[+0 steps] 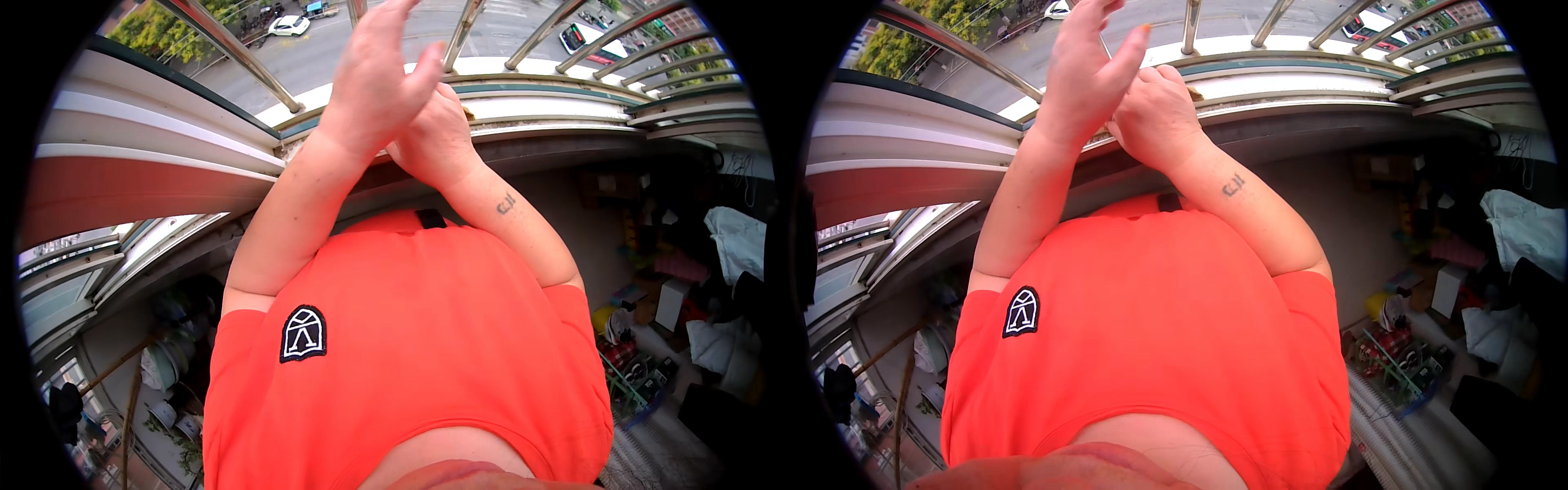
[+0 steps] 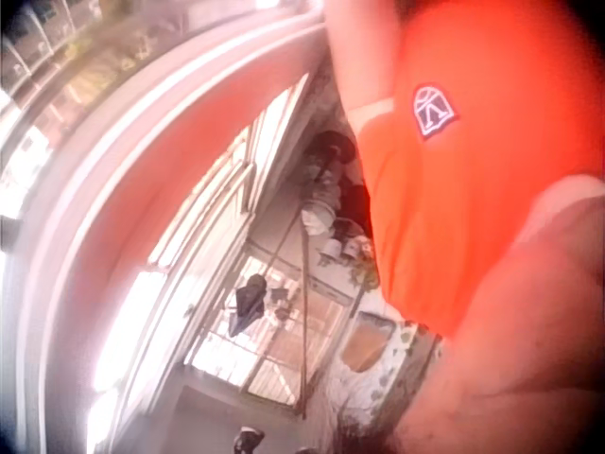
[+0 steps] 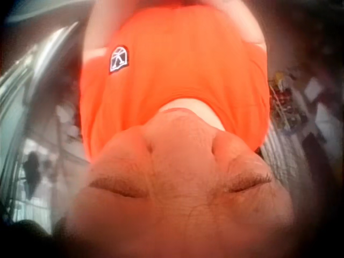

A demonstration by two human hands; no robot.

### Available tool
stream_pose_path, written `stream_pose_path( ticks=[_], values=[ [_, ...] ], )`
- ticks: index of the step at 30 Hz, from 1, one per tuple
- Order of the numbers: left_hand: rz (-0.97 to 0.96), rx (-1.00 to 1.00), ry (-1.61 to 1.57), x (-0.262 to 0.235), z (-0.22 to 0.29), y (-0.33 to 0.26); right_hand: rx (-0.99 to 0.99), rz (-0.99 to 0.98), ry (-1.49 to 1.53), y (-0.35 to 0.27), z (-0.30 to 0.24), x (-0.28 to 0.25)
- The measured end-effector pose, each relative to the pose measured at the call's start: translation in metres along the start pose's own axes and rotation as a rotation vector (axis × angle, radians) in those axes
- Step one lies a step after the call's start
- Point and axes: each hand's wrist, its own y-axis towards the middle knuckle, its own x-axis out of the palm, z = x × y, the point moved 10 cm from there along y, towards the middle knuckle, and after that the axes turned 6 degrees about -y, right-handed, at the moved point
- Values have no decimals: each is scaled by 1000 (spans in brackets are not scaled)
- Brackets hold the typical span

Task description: The person wipes the metal railing and window frame with a cloth. They clean the horizontal frame first, then move to the vertical bars, wiping them individually from top to bottom.

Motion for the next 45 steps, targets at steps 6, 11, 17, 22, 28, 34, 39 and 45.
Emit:
stream_pose_path(
  ticks=[6,11,17,22,28,34,39,45],
  values=[
    [-277,-246,126,-44,-49,-88,122,34,-170,-42,92,-47],
    [-408,-215,278,-42,-47,-110,428,16,-254,-79,179,-89],
    [-406,-228,315,-40,-54,-114,155,17,-81,-38,48,-23],
    [-219,-355,236,-59,-61,-114,20,83,35,-13,-42,11],
    [-261,-247,350,-61,-49,-111,-42,-4,172,-16,-16,-13],
    [-230,-248,378,-49,-37,-104,115,49,17,-65,106,-64],
    [-242,-297,448,-52,-37,-104,291,111,110,-60,173,-99],
    [-223,-325,463,-53,-41,-105,-269,789,-38,83,94,-258]
  ],
)
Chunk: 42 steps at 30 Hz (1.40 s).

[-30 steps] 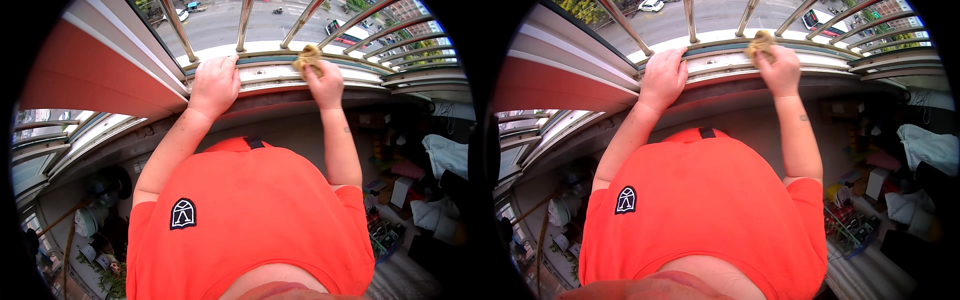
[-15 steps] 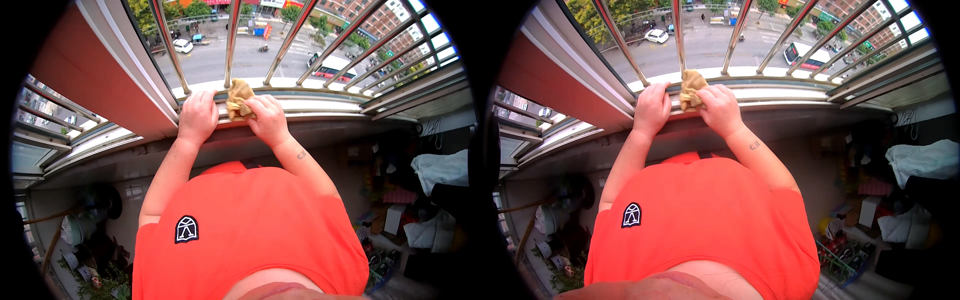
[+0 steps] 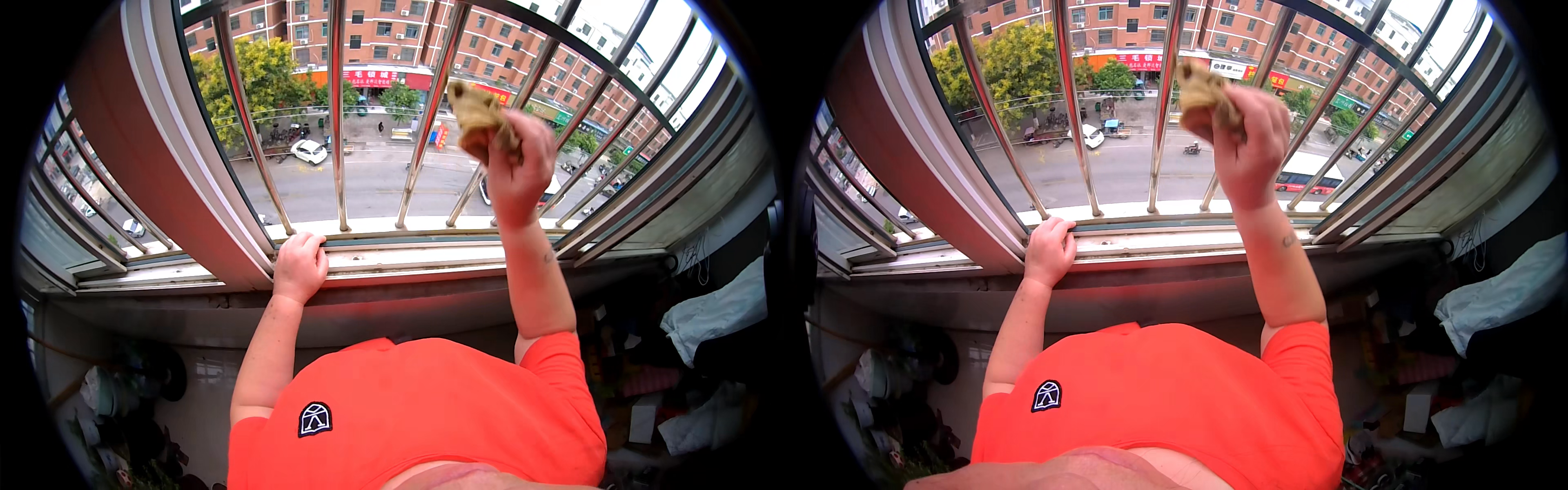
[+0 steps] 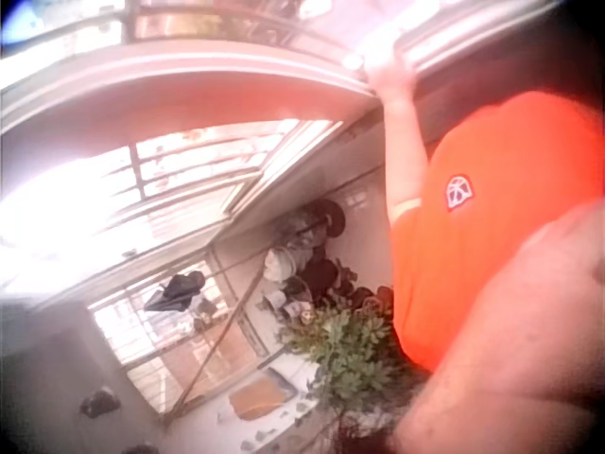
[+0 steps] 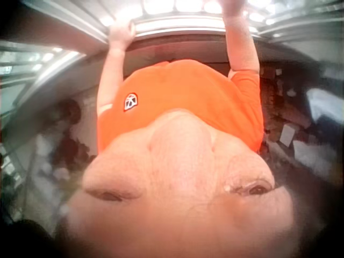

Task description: The person wipes the metal railing and window frame with a cloth. They clean the horizontal frame first, then move to the vertical bars, wiping them individually from top to bottom.

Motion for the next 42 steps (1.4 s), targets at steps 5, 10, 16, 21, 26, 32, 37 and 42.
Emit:
stream_pose_path(
  ticks=[5,10,16,21,26,32,37,42],
  values=[
    [5,-12,-4,-2,4,2,-348,350,-214,110,0,-8],
    [36,-20,-40,-1,4,-1,-347,210,-202,130,-12,26],
    [10,-26,-37,0,5,0,-398,-176,-227,28,-41,111],
    [6,-32,-38,-1,2,-3,-391,-374,-119,-79,-48,120],
    [-5,-10,-52,2,0,1,-317,-403,30,-62,-42,84],
    [15,-5,-30,-1,-2,-3,-102,296,-307,57,60,-34],
    [2,13,-28,4,3,1,9,19,-74,36,98,11],
    [-11,1,-11,4,3,0,191,116,-99,-4,95,27]
  ],
)
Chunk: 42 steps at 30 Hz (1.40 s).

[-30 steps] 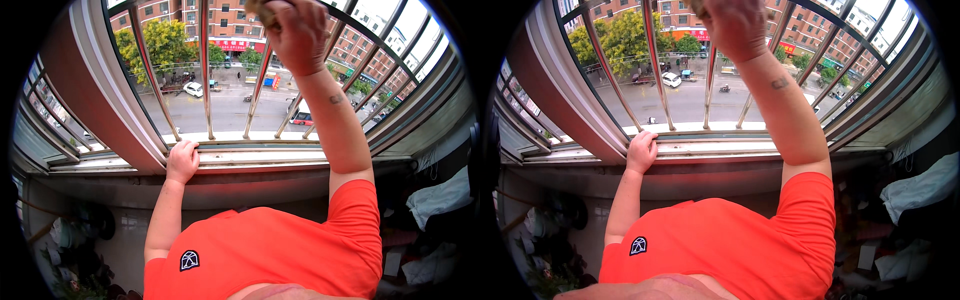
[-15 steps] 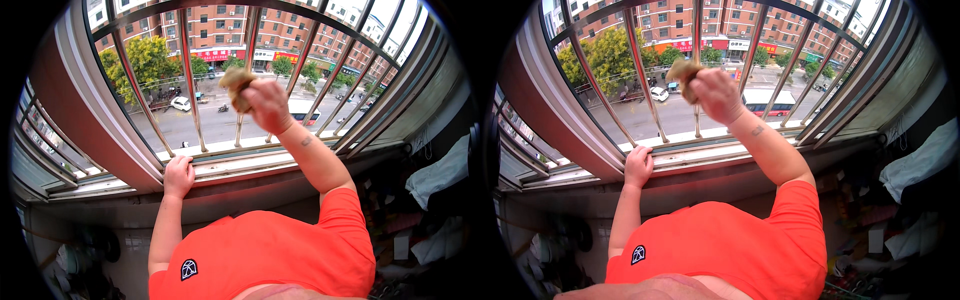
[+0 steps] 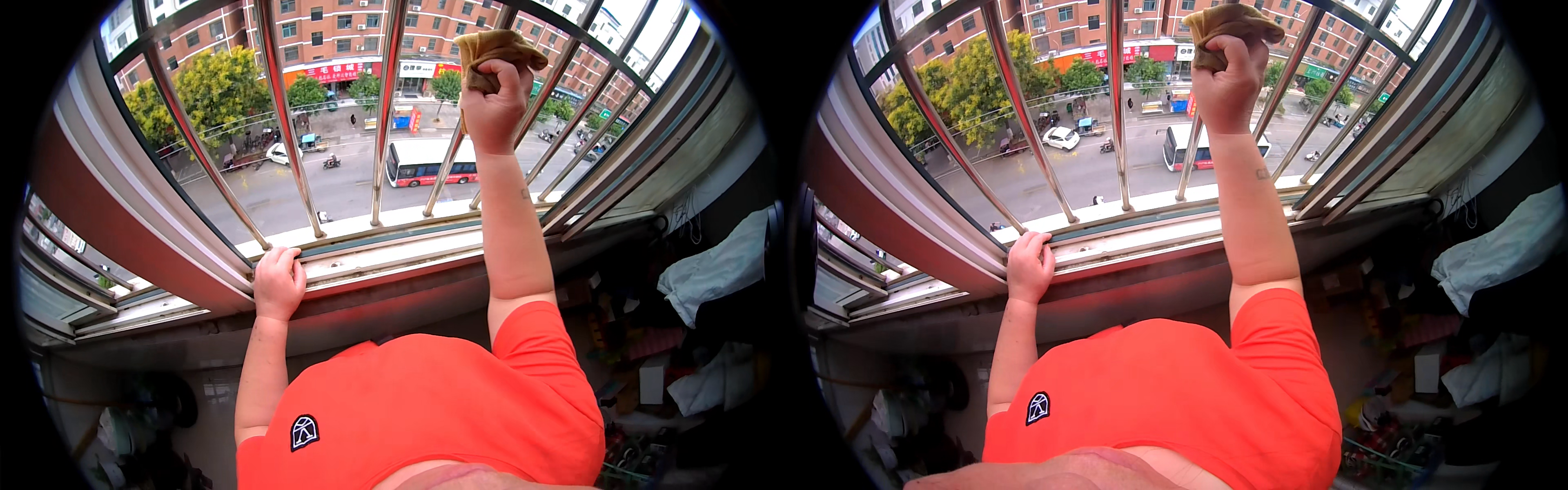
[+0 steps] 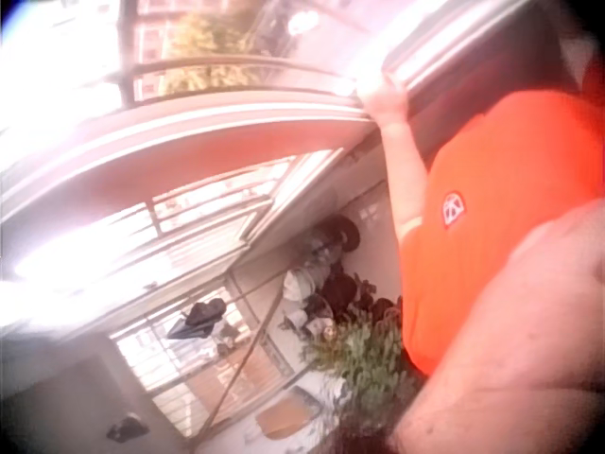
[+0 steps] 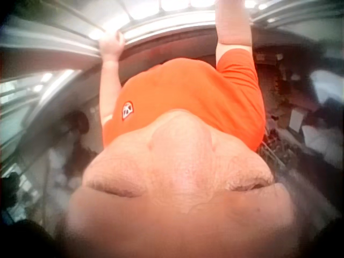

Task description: The person wipes the metal railing and window frame with a cloth. They clean the horizontal frame first, then move to the vertical bars, wiping them individually from top to bottom.

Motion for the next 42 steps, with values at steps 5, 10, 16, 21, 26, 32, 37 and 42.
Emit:
stream_pose_path(
  ticks=[5,10,16,21,26,32,37,42],
  values=[
    [-3,-23,-18,-1,1,0,108,-18,-71,-83,14,3],
    [6,-12,-20,-1,6,2,206,-189,-51,-170,28,-7],
    [-11,-50,4,1,-2,1,535,18,76,-142,82,-88],
    [-9,-57,23,5,-4,1,192,40,-113,-13,83,-110],
    [8,-36,39,4,4,5,-119,14,-146,47,99,-66],
    [-30,-70,56,4,-5,1,90,75,-37,-8,117,-36],
    [-41,-77,27,5,-2,3,313,-81,-272,-135,134,-47],
    [-62,-87,32,11,1,7,704,-258,47,-224,176,-53]
  ],
)
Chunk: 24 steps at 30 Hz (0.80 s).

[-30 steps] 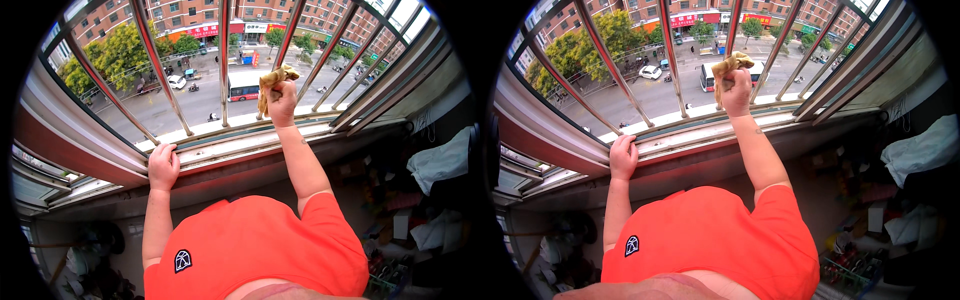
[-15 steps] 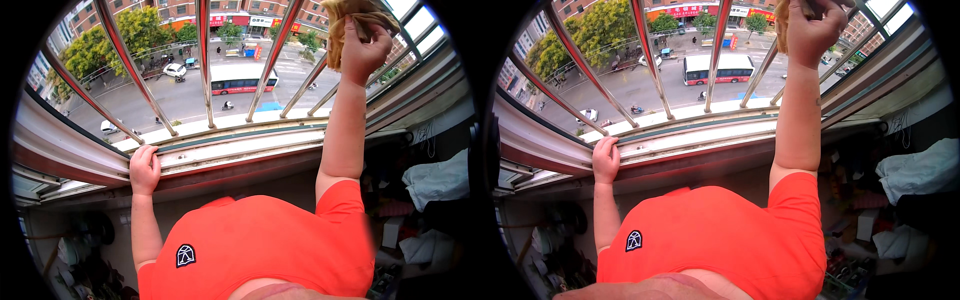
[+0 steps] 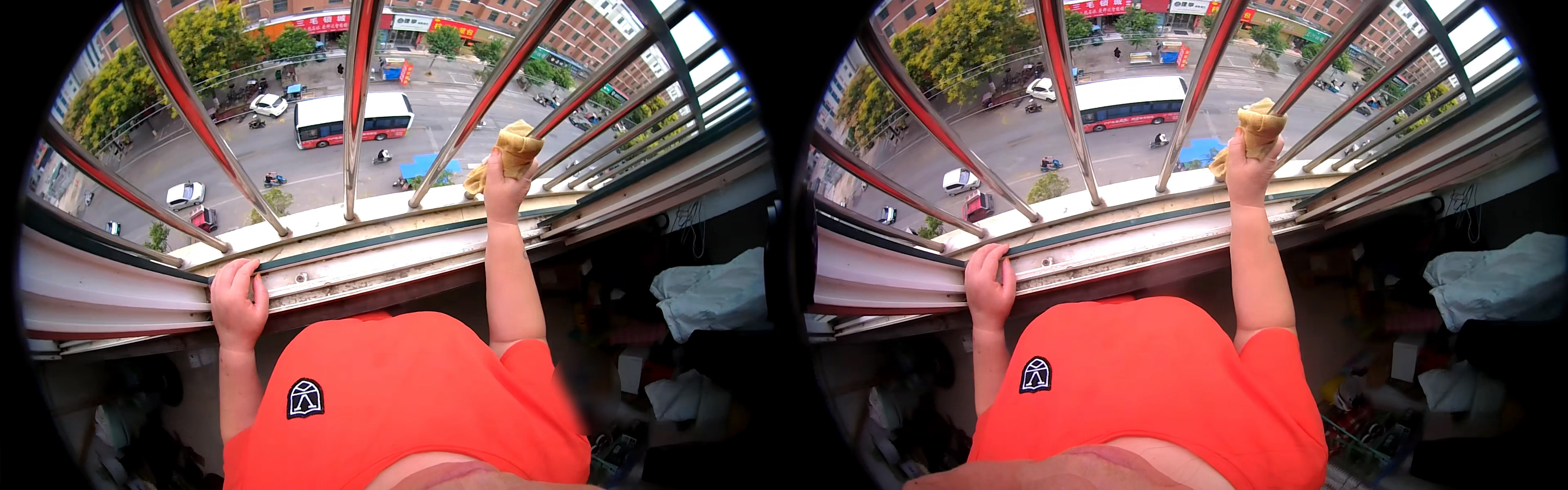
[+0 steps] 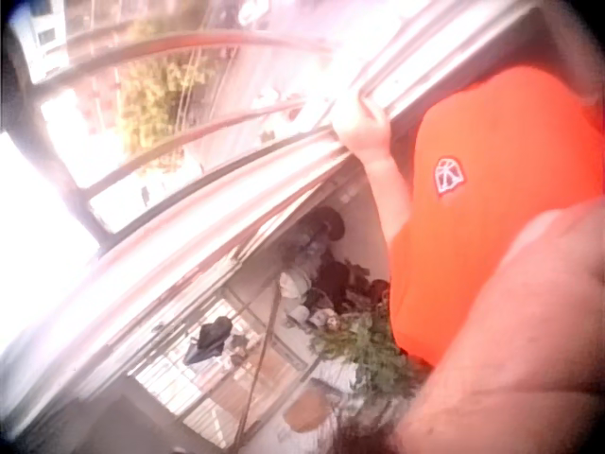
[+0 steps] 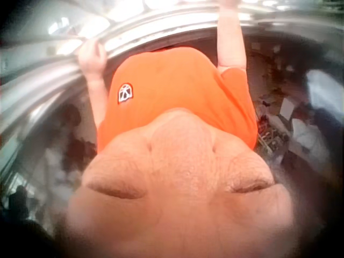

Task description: The person wipes the metal railing and window frame with a cloth. They clean the horizontal frame first, then move to the vertical bars, wiping them individually from top to bottom.

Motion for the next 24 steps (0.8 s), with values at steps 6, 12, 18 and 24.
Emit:
stream_pose_path(
  ticks=[6,12,18,24],
  values=[
    [-160,-46,-49,9,-3,4,-668,356,-385,95,-169,-31],
    [-183,78,-276,2,42,39,-711,618,-422,132,-240,-33],
    [54,-23,-440,6,51,77,-397,280,-432,54,-103,-16],
    [261,124,-258,-3,71,98,4,-153,-201,-7,-6,6]
  ],
)
